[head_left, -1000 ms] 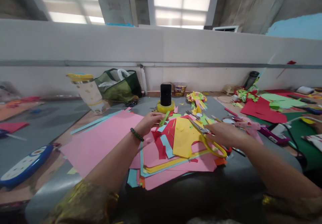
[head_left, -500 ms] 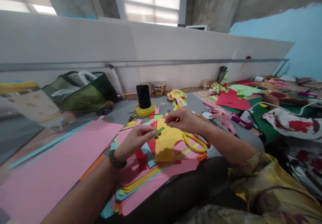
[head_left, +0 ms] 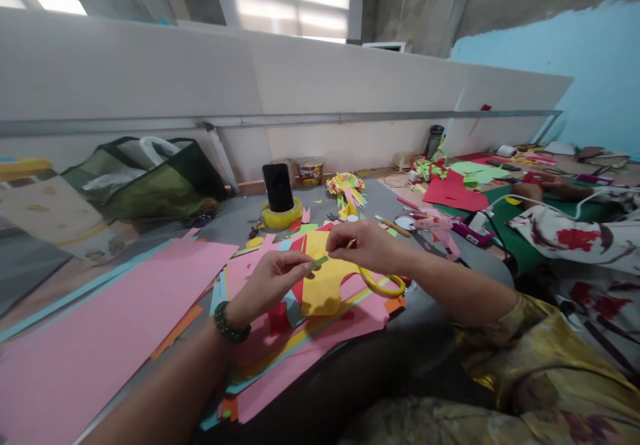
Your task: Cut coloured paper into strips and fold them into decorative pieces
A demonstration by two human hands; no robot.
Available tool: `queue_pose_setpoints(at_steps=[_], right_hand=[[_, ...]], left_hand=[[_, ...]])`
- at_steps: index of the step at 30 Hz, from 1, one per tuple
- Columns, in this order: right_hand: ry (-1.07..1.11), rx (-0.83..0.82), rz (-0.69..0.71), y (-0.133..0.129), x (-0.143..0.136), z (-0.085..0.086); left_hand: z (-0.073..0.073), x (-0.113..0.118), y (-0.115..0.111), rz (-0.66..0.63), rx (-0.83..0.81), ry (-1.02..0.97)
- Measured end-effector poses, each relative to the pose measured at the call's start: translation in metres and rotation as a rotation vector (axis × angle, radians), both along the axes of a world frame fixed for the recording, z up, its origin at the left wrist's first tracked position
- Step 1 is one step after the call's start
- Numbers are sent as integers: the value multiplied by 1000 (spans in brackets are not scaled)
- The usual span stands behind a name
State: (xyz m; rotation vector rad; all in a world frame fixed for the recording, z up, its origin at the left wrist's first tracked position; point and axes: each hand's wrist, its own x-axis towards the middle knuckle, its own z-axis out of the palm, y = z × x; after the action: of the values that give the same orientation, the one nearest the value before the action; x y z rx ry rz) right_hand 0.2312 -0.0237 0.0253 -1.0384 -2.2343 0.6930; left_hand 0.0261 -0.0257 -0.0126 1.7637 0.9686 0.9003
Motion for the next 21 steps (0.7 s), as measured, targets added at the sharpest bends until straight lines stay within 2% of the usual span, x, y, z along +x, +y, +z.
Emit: queue_pose_setpoints(at_steps=[6, 12, 15, 17, 20, 21], right_hand=[[9, 30, -6, 1, 4, 5], [81, -56, 28, -3, -7, -4], [103, -23, 1, 0, 0, 5], [175, 24, -93, 10, 17, 16], [344, 5, -443, 36, 54, 25], [334, -30, -498, 45, 66, 23]], left_hand=[[-2, 3, 0, -10, -23, -15], [-2, 4, -1, -14, 44, 35], [2, 4, -4, -6, 32, 11], [5, 2, -4, 31, 10, -44], [7, -3, 2, 148, -23, -123], [6, -4, 5, 193, -34, -141]])
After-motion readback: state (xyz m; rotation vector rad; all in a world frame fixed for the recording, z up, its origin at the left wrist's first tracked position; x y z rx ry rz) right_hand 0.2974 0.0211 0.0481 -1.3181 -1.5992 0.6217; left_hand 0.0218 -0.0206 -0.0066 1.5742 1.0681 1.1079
